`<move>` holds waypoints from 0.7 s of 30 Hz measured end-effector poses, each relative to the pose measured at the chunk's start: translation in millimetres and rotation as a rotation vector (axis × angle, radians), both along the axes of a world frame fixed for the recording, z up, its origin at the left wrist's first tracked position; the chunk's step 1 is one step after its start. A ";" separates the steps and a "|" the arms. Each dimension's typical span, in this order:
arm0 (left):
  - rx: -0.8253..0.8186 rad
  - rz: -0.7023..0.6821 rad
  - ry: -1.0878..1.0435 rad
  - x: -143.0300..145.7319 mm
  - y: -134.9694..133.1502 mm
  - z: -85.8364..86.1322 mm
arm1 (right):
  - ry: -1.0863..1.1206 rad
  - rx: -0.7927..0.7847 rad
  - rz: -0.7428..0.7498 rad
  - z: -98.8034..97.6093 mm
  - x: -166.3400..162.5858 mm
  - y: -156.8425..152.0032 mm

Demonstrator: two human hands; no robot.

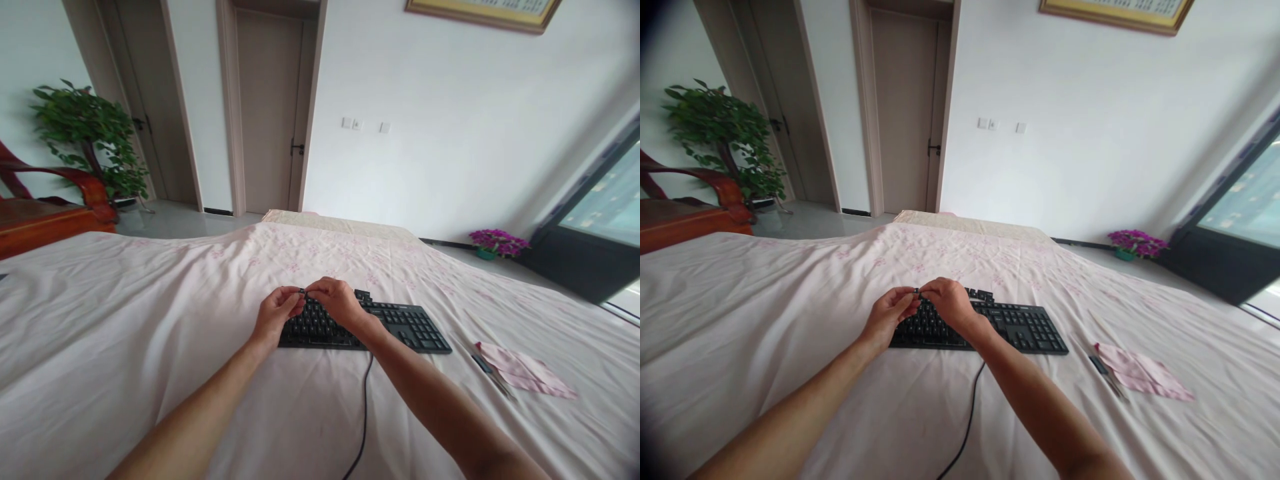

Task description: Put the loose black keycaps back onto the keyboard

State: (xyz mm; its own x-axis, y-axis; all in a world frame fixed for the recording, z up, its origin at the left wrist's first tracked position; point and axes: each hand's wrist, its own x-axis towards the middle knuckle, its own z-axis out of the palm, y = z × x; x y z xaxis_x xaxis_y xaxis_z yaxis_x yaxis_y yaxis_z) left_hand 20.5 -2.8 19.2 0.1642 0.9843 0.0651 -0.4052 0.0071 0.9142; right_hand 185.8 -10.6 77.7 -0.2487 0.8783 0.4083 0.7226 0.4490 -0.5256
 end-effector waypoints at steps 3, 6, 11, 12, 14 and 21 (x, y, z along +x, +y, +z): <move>-0.044 -0.097 -0.043 6.4 -9.1 3.9 | 0.014 0.015 -0.013 -1.8 -1.9 -14.9; -0.064 -0.125 -0.068 8.6 -13.9 3.7 | -0.026 0.048 -0.062 -2.4 0.0 -24.8; -0.105 -0.187 -0.071 9.6 -16.2 1.3 | -0.127 0.136 -0.146 -3.2 1.9 -38.9; -0.115 -0.194 -0.073 10.0 -16.7 1.3 | -0.143 0.148 -0.157 -3.8 1.7 -41.4; -0.136 -0.203 -0.084 10.8 -17.8 1.7 | -0.182 0.171 -0.162 -4.8 1.0 -45.6; -0.152 -0.187 -0.063 12.5 -19.6 0.9 | -0.316 0.201 -0.166 -1.0 -0.4 -56.6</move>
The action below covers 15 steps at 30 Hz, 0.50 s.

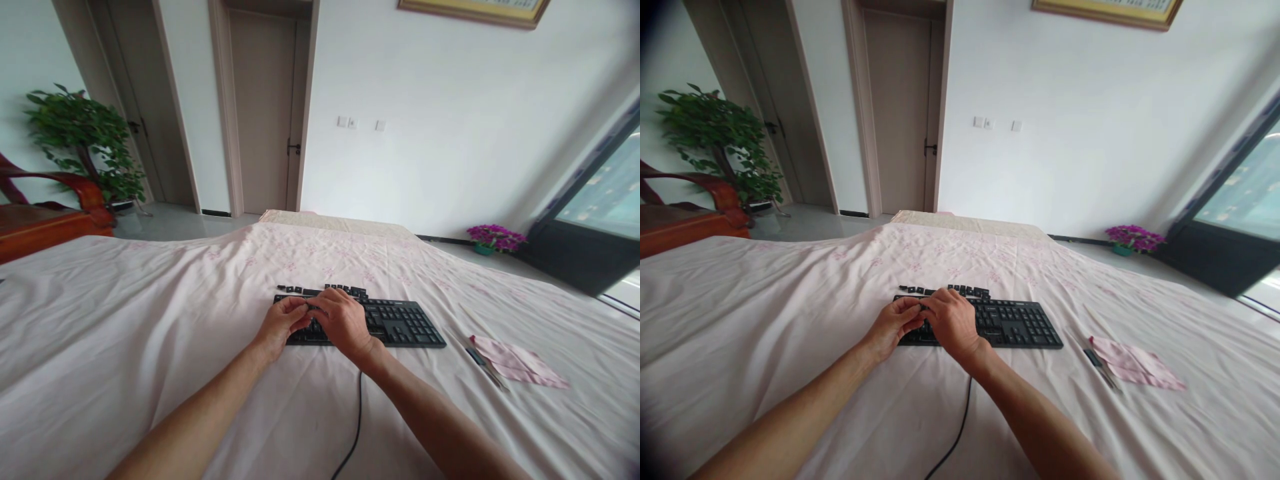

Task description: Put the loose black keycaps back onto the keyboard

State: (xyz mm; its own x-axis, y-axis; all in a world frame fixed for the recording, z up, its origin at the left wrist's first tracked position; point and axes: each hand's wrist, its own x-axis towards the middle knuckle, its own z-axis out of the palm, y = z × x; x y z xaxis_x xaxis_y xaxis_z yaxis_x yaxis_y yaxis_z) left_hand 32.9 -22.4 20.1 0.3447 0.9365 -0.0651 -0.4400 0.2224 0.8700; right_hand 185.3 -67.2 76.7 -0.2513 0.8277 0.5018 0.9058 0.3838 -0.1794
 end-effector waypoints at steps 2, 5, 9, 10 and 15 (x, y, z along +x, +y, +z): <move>0.007 -0.009 0.031 0.3 -0.1 -0.8 | -0.034 0.010 -0.014 2.0 0.3 -3.0; 0.021 -0.018 0.063 0.8 -1.0 -1.0 | -0.088 0.031 -0.017 4.0 0.8 -7.2; 0.038 -0.033 0.101 1.9 -3.9 0.9 | -0.126 0.036 -0.012 3.3 2.4 -10.2; 0.038 -0.042 0.110 2.1 -4.8 1.8 | -0.121 0.032 -0.014 2.4 3.7 -10.2; 0.049 -0.083 0.139 0.6 -6.7 8.5 | 0.001 -0.020 -0.061 -7.5 22.1 -7.2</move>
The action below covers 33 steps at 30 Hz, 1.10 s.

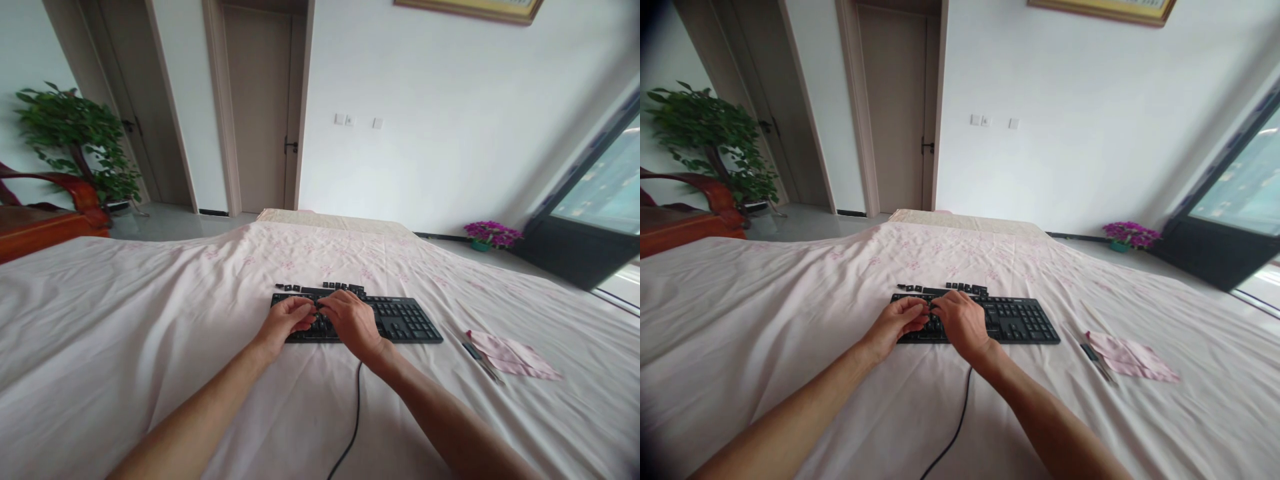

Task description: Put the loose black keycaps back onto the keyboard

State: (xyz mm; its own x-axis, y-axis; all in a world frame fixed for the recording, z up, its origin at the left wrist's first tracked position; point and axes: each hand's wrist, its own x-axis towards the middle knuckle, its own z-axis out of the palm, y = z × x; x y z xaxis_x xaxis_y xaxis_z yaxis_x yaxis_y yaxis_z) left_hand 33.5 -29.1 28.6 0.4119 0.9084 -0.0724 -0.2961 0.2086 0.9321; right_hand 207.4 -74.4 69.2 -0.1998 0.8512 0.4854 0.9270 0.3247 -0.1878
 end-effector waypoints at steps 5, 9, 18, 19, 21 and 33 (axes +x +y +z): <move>0.181 0.265 0.067 -11.7 12.8 3.9 | 0.089 -0.075 -0.026 -21.9 31.9 -0.6; 0.339 0.495 0.183 -24.4 28.4 -7.6 | 0.104 -0.107 -0.003 -39.0 48.5 -6.6; 0.306 0.591 0.250 -30.6 42.2 -33.8 | 0.033 -0.092 -0.009 -43.1 50.5 -10.6; 0.315 0.581 0.253 -30.7 43.1 -34.9 | 0.028 -0.090 -0.009 -43.7 49.5 -9.8; 0.337 0.556 0.268 -31.3 45.0 -37.3 | 0.023 -0.084 -0.010 -45.7 47.3 -7.8; 0.361 0.492 0.311 -33.6 49.6 -44.6 | -0.107 -0.043 0.029 -45.2 34.6 -5.9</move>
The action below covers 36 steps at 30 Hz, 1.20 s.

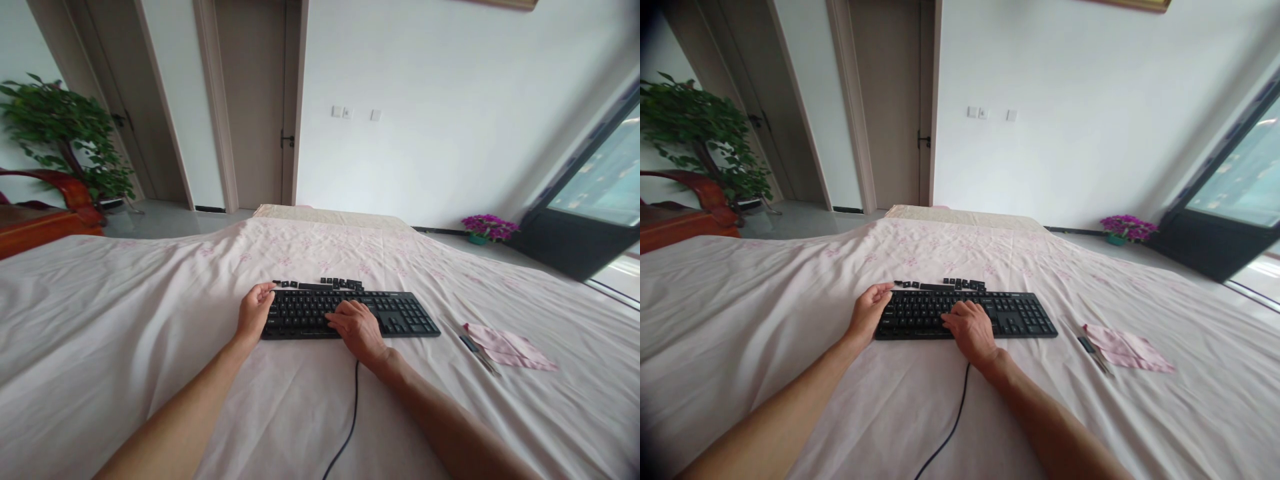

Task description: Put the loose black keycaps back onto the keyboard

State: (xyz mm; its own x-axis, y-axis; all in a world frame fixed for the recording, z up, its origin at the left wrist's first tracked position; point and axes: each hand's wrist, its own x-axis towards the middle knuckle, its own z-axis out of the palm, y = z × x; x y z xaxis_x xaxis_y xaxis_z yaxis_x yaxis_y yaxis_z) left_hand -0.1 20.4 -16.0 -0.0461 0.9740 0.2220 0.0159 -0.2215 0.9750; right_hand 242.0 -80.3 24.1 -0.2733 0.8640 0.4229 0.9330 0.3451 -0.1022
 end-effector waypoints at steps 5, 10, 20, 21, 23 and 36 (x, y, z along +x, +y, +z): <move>-0.013 -0.002 0.019 0.2 -0.9 0.6 | -0.076 0.028 0.001 2.6 -1.9 -0.5; -0.018 0.002 0.042 0.2 -2.3 1.9 | -0.096 0.027 0.022 4.6 -2.9 0.5; -0.019 -0.005 0.080 -0.7 -3.2 3.6 | -0.219 0.073 0.039 5.5 -6.2 -3.5; -0.020 -0.005 0.079 -0.8 -3.0 3.7 | -0.228 0.073 0.040 5.5 -6.4 -3.7; -0.023 -0.008 0.075 -1.0 -2.8 3.9 | -0.236 0.069 0.037 5.6 -6.4 -3.7; -0.052 -0.017 0.075 -0.3 -5.0 6.7 | -0.323 -0.028 0.050 16.1 -12.3 -13.2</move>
State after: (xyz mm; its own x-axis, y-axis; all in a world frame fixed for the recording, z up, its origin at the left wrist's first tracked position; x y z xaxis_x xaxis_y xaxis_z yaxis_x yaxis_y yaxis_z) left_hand -0.4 15.5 -9.2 -0.0150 0.9848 0.1730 0.0859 -0.1711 0.9815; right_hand 229.7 -93.5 40.1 -0.4315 0.8563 0.2838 0.9008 0.3922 0.1863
